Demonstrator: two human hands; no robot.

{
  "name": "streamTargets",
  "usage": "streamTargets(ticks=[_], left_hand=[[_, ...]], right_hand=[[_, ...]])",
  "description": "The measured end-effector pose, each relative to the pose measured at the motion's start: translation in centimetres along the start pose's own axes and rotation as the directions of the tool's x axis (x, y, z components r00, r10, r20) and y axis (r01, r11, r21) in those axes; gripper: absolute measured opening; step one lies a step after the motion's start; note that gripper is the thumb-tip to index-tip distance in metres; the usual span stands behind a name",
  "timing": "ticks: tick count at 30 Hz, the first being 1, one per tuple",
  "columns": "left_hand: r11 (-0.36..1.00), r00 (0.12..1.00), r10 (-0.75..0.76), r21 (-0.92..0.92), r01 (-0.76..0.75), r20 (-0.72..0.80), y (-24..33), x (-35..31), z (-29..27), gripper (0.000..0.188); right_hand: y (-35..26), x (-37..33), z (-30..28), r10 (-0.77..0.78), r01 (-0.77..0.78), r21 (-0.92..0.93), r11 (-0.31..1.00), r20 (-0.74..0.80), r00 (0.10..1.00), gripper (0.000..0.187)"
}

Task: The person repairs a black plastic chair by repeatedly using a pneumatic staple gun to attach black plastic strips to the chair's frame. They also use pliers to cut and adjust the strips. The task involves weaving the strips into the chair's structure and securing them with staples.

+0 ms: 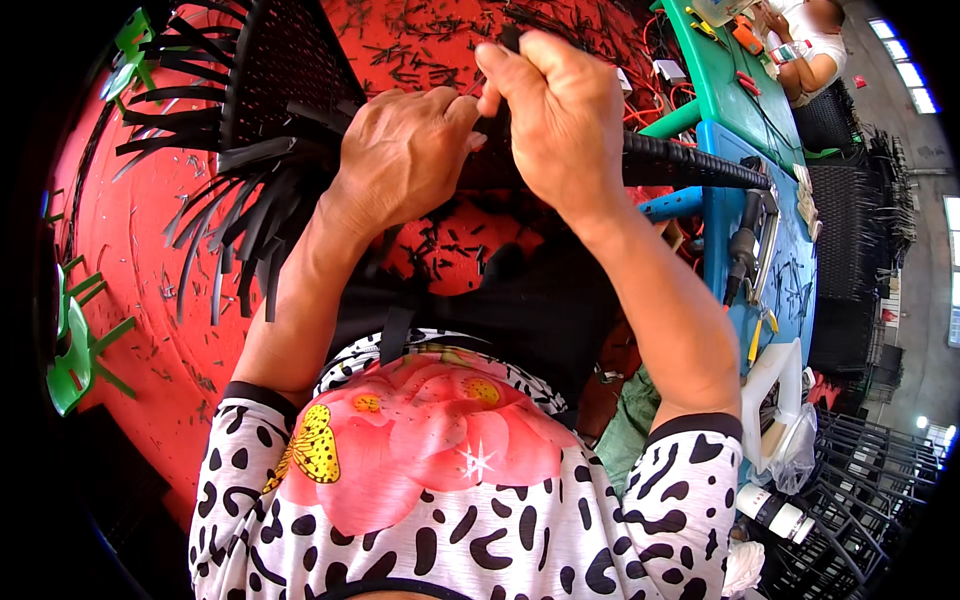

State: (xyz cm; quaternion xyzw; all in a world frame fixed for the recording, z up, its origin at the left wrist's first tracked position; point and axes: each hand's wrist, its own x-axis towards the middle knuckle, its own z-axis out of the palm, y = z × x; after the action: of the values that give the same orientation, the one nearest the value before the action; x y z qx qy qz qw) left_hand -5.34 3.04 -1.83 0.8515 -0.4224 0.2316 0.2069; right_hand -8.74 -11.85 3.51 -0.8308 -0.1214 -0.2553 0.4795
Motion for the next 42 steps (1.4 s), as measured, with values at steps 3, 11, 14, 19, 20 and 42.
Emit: streamTargets(ticks=[3,11,14,19,20,42], left_hand=[[1.0,1.0,0.008,0.013,-0.007,-0.007,-0.1,0.2,0.1,0.02],[0.999,0.999,-0.024,-0.031,0.023,-0.046,-0.3,0.6,0.3,0.022],[0.998,0.997,-0.049,-0.037,0.047,-0.053,-0.6,1.0,0.0,0.023],[0.998,0.996,-0.057,-0.03,0.055,-0.075,-1.3,1.6,0.2,0.023],[0.998,0.996,-0.06,-0.027,0.058,-0.072,-1.3,1.7,0.2,0.023],[0.975,0.98,-0.2,-0.1,0.199,-0.001,0.0,1.0,-0.1,0.03]], right_hand=[[0.6,1.7,0.0,-0.012,0.024,-0.126,0.992,0.095,0.995,0.027],[4.6,5.2,1.5,-0.347,0.414,-0.432,0.801,0.228,0.91,0.026],[5.7,5.5,2.5,-0.465,0.503,-0.464,0.729,0.203,0.862,0.023],[6.0,6.0,2.6,-0.569,0.522,-0.522,0.675,0.083,0.818,0.023],[5.9,6.1,2.5,-0.593,0.537,-0.531,0.656,0.078,0.801,0.023],[10.1,6.1,2.2,-0.064,0.652,-0.593,0.473,0.715,0.696,0.016]])
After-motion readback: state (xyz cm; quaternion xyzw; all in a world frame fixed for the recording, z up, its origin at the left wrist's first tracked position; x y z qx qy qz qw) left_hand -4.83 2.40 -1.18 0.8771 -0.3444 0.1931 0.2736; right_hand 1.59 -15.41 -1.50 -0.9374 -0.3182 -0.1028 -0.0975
